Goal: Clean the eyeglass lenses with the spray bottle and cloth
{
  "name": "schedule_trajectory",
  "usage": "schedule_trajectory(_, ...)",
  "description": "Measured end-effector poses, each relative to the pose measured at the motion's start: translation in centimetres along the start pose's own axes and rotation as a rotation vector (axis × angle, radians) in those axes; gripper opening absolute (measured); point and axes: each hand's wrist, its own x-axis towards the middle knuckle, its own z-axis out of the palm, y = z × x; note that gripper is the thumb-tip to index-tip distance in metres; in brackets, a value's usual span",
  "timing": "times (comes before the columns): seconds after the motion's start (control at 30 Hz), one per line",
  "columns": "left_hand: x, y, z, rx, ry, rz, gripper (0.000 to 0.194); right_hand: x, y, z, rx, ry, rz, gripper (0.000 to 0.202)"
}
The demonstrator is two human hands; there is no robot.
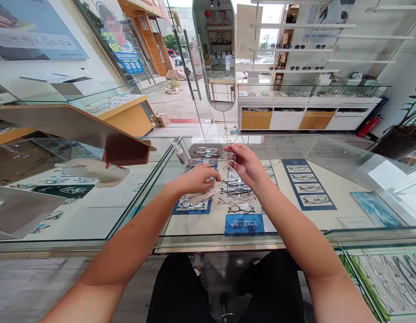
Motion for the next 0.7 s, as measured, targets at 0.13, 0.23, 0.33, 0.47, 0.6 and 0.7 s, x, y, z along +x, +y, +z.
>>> schedule_trajectory(0.13, 0.0, 0.7, 0.0, 0.050, -0.016, 0.004, 0.033, 0.0, 0.0, 0.0, -0.002, -0.003, 0.002, 0.043)
schedule_trajectory(0.23, 0.0, 0.8, 0.2, 0.065, -0.023, -0.002, 0.033, -0.1, -0.1, 0.1, -0.001, -0.007, 0.008, 0.043)
schedule_trajectory(0.33, 0.1, 0.6, 0.3, 0.060, -0.011, 0.004, 0.030, -0.1, -0.1, 0.2, 0.001, -0.005, 0.012, 0.044)
schedule_trajectory(0.47, 0.1, 0.3, 0.3, 0.045, 0.006, 0.022, 0.027, -0.1, 0.0, 0.0, 0.000, -0.002, 0.010, 0.043)
schedule_trajectory(0.6, 0.0, -0.1, 0.0, 0.011, 0.020, 0.030, 0.019, 0.0, 0.1, -0.2, -0.012, -0.013, 0.000, 0.042)
schedule_trajectory(0.7, -0.7, -0.8, -1.0, -0.071, 0.073, 0.034, 0.014, -0.1, 0.0, -0.2, -0.011, -0.020, -0.007, 0.042)
